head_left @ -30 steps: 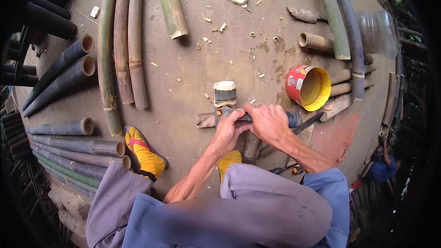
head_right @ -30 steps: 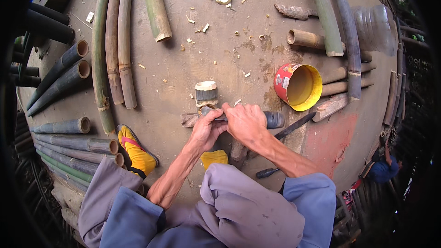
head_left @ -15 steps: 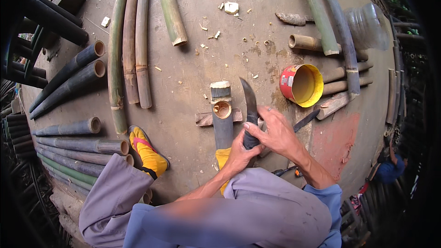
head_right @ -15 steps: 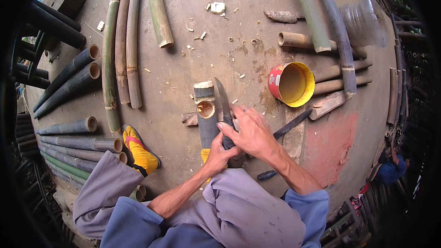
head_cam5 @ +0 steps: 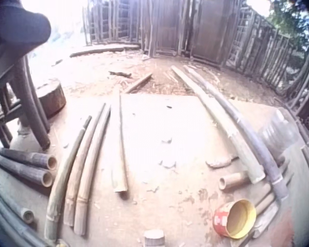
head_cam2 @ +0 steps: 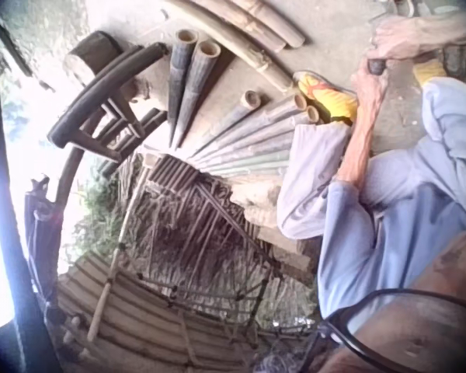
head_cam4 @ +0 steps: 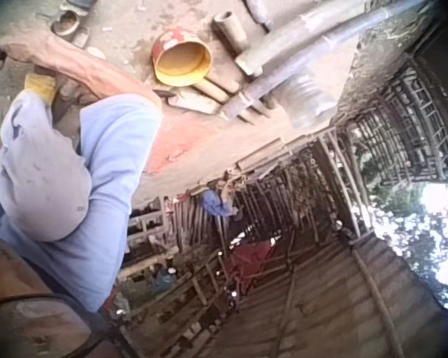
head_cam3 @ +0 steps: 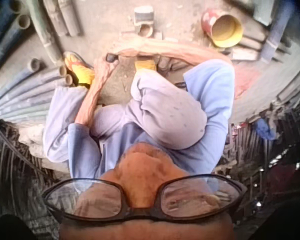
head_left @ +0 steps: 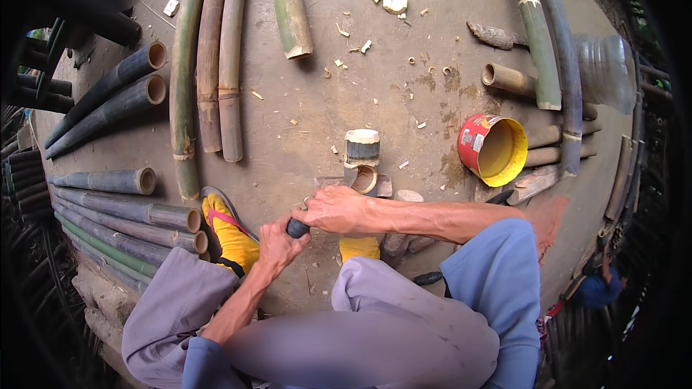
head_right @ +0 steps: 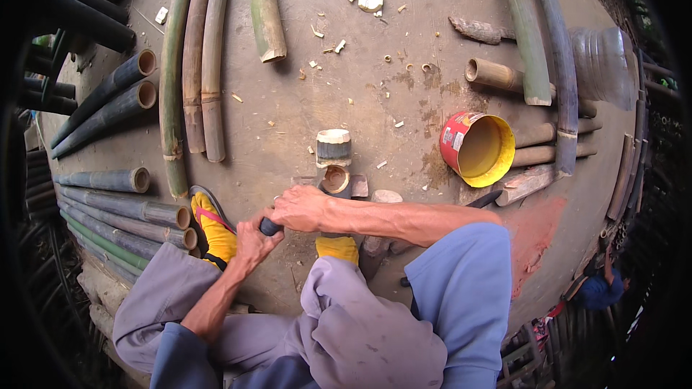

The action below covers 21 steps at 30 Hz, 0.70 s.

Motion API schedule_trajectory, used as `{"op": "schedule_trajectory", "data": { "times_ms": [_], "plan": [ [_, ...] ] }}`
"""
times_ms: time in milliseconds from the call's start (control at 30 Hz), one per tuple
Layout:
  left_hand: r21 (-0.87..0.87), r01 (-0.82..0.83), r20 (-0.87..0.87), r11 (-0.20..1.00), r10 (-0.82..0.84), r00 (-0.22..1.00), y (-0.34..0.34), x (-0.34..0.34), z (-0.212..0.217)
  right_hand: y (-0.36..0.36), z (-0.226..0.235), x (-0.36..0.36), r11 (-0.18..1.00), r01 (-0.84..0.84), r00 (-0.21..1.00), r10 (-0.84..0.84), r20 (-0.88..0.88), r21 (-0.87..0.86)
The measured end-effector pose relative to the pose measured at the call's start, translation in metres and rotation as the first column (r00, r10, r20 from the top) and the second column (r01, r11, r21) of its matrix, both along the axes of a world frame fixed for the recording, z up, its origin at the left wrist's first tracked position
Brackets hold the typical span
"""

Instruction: The person carves out joints in bamboo poles using a large blade and a mallet, then fits pieces together.

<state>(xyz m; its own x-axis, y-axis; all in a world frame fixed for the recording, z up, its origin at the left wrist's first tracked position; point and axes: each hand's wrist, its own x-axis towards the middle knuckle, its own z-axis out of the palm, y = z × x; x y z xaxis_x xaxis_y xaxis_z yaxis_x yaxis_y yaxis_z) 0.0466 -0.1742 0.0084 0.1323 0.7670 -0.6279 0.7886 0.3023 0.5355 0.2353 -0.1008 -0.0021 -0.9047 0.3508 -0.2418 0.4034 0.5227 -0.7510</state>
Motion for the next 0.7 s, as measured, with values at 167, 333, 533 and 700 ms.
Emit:
{"op": "schedule_trajectory", "data": {
  "times_ms": [167,333,533,700],
  "plan": [
    [-0.089,0.576,-0.186,0.813,-0.582,0.792,0.142,0.007,0.050,0.010,0.007,0.004,0.796,0.592,0.779,-0.605,-0.166,-0.123],
    [0.060,0.598,-0.138,0.799,-0.586,0.798,0.145,0.016,0.037,0.017,0.005,0.011,0.824,0.555,0.824,-0.563,-0.066,-0.109],
    [-0.156,0.181,-0.097,0.971,-0.197,0.976,0.080,-0.006,0.030,0.029,0.002,0.008,0.951,0.262,0.963,-0.268,-0.014,-0.167],
    [0.204,0.856,-0.213,0.474,-0.833,0.511,0.214,0.044,0.038,0.019,0.012,0.005,0.457,0.880,0.429,-0.882,-0.195,-0.131]
  ]
}}
